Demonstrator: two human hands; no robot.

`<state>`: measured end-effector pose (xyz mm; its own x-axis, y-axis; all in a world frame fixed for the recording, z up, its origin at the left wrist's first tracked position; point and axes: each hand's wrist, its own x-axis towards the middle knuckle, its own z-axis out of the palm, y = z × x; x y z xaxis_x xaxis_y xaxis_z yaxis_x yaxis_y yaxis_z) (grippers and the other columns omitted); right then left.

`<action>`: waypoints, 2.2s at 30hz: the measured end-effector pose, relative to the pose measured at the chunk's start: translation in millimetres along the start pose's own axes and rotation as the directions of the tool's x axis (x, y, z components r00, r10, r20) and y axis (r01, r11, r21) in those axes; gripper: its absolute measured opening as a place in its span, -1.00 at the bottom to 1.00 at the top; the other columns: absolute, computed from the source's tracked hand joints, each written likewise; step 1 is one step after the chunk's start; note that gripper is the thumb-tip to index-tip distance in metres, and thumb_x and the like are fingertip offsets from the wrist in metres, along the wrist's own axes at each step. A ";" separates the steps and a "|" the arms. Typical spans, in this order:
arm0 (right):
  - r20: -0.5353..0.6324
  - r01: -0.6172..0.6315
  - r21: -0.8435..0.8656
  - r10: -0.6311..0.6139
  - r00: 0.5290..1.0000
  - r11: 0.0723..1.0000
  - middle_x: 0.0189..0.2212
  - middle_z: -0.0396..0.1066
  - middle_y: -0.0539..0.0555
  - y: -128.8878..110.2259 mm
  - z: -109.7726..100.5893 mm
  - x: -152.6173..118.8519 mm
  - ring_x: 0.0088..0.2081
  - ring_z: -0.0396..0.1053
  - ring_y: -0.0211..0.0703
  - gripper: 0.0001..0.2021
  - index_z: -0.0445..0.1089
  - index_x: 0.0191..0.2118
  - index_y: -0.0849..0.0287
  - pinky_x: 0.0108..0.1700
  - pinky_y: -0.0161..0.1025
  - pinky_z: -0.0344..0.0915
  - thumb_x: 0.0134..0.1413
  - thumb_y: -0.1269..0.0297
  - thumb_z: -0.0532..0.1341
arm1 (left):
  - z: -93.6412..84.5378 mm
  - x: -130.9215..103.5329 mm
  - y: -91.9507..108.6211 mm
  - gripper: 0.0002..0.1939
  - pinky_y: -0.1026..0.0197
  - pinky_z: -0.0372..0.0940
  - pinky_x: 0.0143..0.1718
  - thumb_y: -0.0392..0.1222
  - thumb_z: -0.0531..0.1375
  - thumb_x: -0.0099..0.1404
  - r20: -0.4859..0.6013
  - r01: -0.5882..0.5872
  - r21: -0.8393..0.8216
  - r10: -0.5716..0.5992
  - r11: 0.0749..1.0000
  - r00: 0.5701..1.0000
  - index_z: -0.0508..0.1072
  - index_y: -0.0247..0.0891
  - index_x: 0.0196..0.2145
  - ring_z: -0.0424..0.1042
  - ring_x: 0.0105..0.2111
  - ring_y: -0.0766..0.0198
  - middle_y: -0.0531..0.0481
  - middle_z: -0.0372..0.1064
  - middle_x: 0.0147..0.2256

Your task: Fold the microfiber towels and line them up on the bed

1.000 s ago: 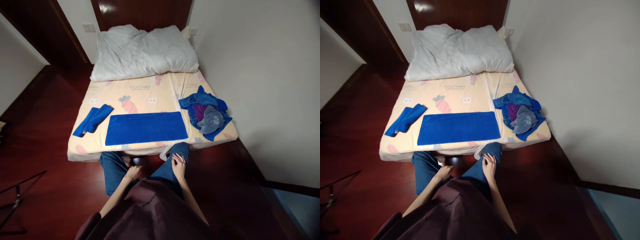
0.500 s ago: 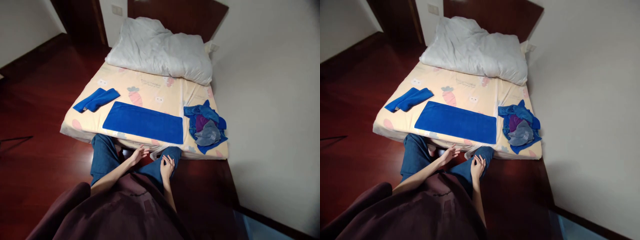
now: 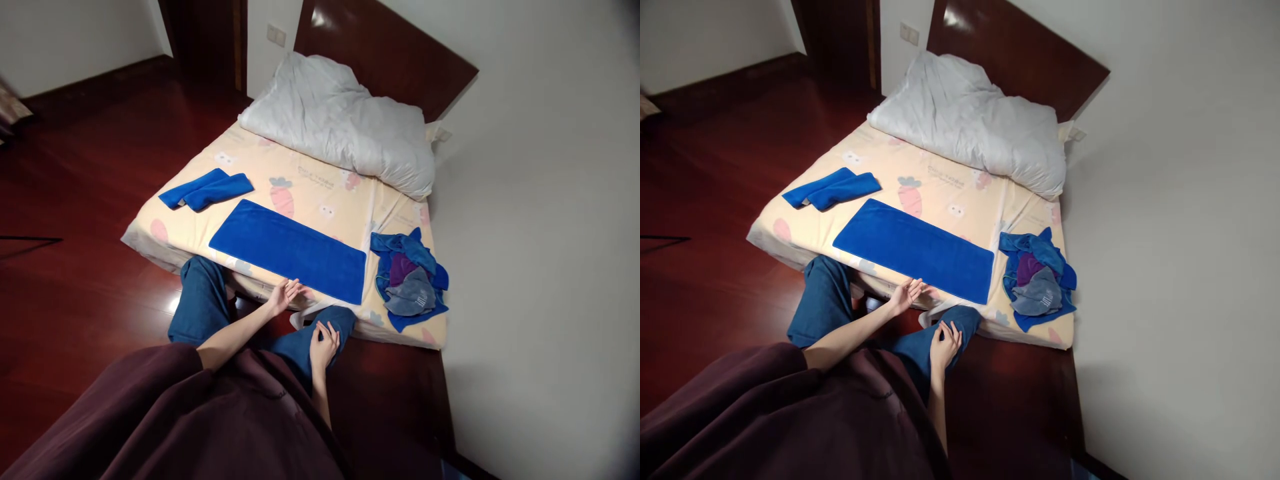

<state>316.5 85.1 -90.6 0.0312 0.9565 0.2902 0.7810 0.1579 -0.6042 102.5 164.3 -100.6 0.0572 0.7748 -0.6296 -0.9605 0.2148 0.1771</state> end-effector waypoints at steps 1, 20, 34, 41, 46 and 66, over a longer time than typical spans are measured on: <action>0.002 0.001 -0.004 -0.001 1.000 1.000 -0.13 0.61 0.24 -0.3 0.0 -0.1 0.12 0.46 0.29 -0.68 0.62 -0.20 0.05 0.29 0.40 0.07 0.31 0.21 0.08 | 1.7 2.8 0.4 -0.64 0.32 0.50 -0.13 -0.25 0.06 0.50 0.003 -0.003 -0.005 0.003 1.000 1.000 0.37 -0.37 0.18 0.60 -0.14 0.28 -0.24 0.49 0.08; 0.091 -0.042 -0.164 0.057 0.994 0.986 -0.09 0.62 0.10 -6.7 -4.2 1.3 0.19 0.44 0.16 -0.61 0.63 -0.18 -0.04 0.38 0.21 0.08 0.28 0.21 0.01 | 6.6 55.2 -6.4 -0.26 0.04 0.42 0.08 0.20 -0.17 0.53 0.300 0.093 -0.346 0.016 0.934 0.954 -0.04 -0.32 0.47 0.51 0.07 0.05 -0.35 0.31 0.26; 0.150 -0.076 -0.231 0.112 0.982 0.970 -0.07 0.61 -0.01 -5.2 -0.7 3.3 0.24 0.39 0.12 -0.60 0.62 -0.19 -0.22 0.41 0.17 0.01 0.28 0.18 -0.01 | -3.9 63.0 -20.5 -0.38 0.04 0.16 0.34 0.10 -0.14 0.56 0.217 -0.044 -0.328 0.121 0.944 0.969 0.04 -0.17 0.46 0.19 0.35 0.14 -0.16 0.15 0.38; 0.220 -0.223 -0.065 0.232 0.948 0.973 -0.08 0.60 0.28 3.6 4.8 34.0 0.07 0.50 0.20 -0.63 0.63 -0.17 0.12 0.28 0.17 0.22 0.24 0.08 0.10 | -4.7 62.8 -20.5 -0.37 0.08 0.15 0.33 0.10 -0.11 0.56 0.216 -0.025 -0.336 0.103 0.942 0.971 0.10 -0.23 0.44 0.18 0.36 0.12 -0.19 0.13 0.38; 0.374 -0.326 0.214 0.231 0.898 0.921 -0.11 0.60 0.32 -7.1 23.0 145.1 -0.21 0.58 0.04 -0.38 0.55 -0.01 0.30 -0.18 -0.14 0.51 0.17 -0.18 0.11 | -5.2 60.4 -18.4 -0.40 0.06 0.14 0.34 0.06 -0.12 0.56 0.250 -0.003 -0.360 0.099 0.933 0.963 0.06 -0.16 0.45 0.15 0.37 0.15 -0.16 0.16 0.37; 0.715 0.126 -0.299 0.134 0.686 0.946 0.08 0.50 0.22 -98.7 227.7 418.6 0.11 0.47 -0.10 -0.62 0.44 0.18 0.22 0.24 -0.22 0.28 0.28 0.32 0.24 | -12.1 61.3 -10.0 -0.39 0.05 0.17 0.33 0.08 -0.05 0.55 0.286 0.138 -0.401 -0.020 0.906 0.958 0.17 -0.27 0.41 0.12 0.39 0.07 -0.18 0.14 0.38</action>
<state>110.4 525.8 -78.5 -0.3196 0.8530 -0.4126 0.9291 0.1966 -0.3134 112.3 202.4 -150.1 0.1517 0.9080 -0.3906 -0.9712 0.0635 -0.2295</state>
